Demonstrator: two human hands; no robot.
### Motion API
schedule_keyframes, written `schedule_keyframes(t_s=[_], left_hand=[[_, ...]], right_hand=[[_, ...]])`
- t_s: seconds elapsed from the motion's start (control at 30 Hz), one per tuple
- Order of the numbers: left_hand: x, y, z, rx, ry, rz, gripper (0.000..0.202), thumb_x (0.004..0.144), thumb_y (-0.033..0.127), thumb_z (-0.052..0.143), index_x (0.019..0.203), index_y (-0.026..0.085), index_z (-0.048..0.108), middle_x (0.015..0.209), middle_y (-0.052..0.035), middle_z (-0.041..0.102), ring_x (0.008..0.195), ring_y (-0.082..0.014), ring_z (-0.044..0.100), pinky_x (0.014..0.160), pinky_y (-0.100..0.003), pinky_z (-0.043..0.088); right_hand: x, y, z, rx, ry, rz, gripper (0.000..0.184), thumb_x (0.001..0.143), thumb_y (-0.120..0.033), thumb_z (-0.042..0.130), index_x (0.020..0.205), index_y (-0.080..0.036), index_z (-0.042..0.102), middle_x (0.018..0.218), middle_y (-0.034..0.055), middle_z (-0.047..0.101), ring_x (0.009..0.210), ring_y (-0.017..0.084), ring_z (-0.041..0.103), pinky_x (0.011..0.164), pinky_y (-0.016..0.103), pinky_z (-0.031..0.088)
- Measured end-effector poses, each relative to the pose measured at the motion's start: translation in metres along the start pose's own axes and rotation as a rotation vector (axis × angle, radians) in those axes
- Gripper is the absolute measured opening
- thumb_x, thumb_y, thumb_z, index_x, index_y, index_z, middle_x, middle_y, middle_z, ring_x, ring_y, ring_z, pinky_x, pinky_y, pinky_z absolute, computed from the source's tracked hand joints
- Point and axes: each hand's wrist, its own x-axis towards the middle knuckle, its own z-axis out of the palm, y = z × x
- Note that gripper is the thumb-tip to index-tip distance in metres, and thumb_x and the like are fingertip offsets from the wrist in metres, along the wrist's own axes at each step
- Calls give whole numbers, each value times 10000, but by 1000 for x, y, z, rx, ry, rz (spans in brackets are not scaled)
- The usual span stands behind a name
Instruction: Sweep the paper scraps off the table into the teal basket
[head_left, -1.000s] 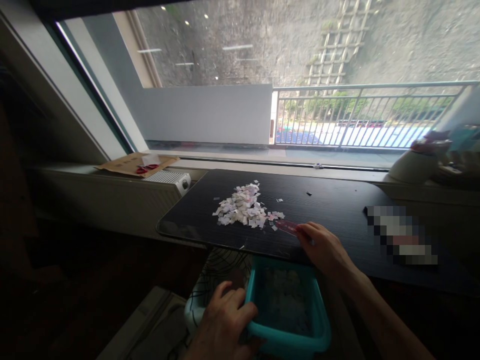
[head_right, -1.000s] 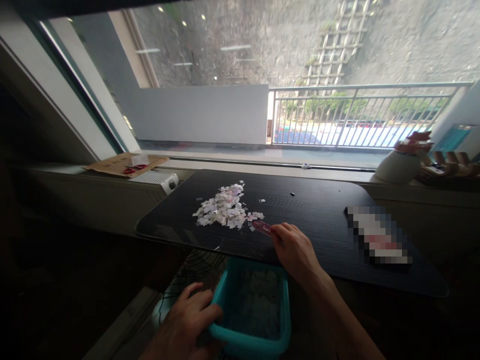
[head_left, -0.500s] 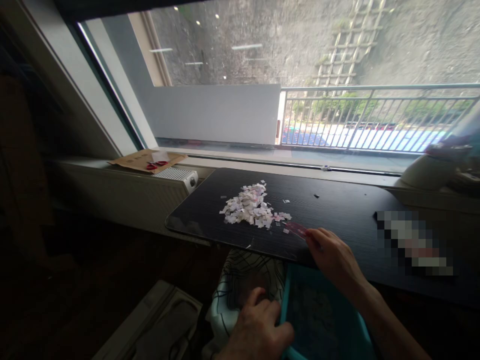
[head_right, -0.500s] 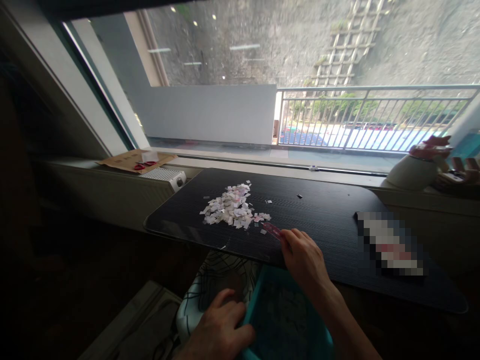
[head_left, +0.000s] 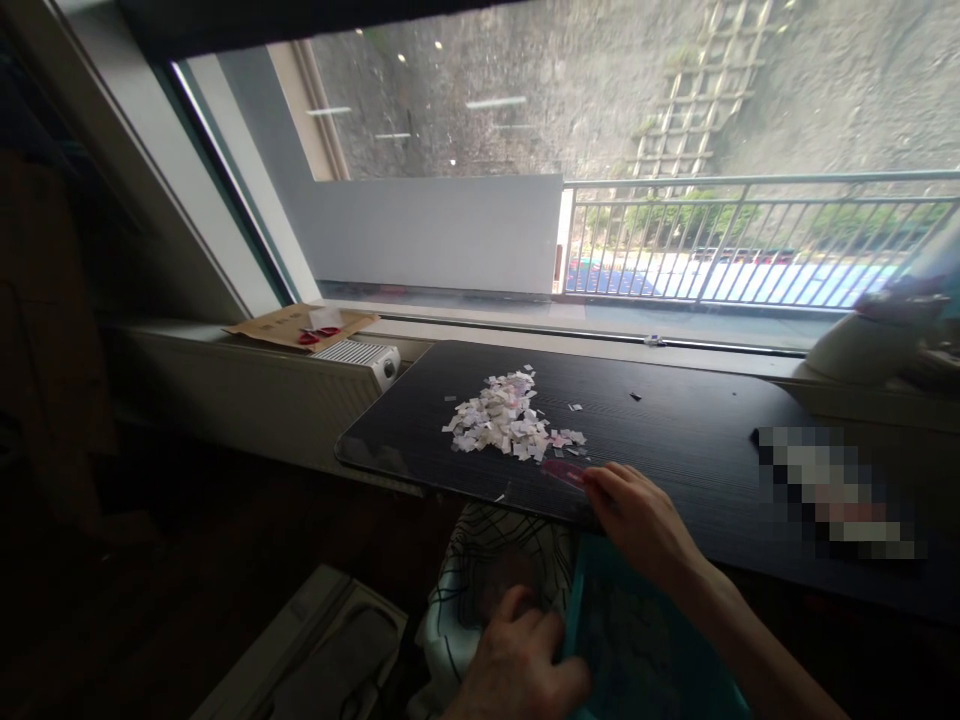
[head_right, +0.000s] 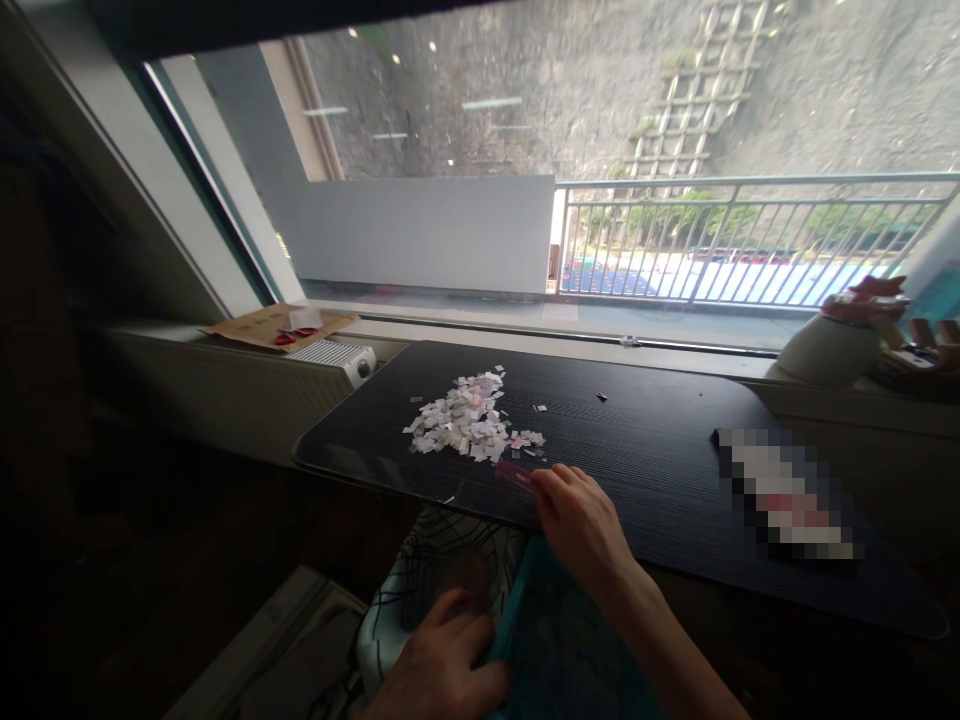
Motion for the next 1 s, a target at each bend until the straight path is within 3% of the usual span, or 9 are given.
schedule_keyframes(t_s=[0.23,0.47,0.77,1.0], left_hand=[[0,-1,-1,-1,-43,0,140,766,294,658,682,230,567,638,27,470,586,-151,458,785,-386,370],[-1,-1,-2,-9,-72,-4,127,768,297,654,705,230,567,654,29,484,611,-153,482,782,-371,367],[0,-1,-3,-12,-28,-5,138,734,290,650,676,229,541,631,28,474,586,-154,465,757,-347,354],[1,-2,-3,-48,5,1,134,725,279,659,677,226,546,623,34,461,574,-144,457,746,-337,340]], right_hand=[[11,4,4,-9,39,46,224,913,-236,417,951,-195,634,873,46,629,836,187,562,711,285,414],[3,0,2,54,5,-15,198,910,-243,441,943,-200,632,853,38,622,810,174,560,701,266,417],[14,-3,9,36,31,-23,213,917,-238,429,945,-198,636,856,42,618,831,182,553,719,278,414],[6,-9,-4,33,-26,-52,203,915,-233,430,936,-203,630,808,27,610,757,164,542,657,267,403]])
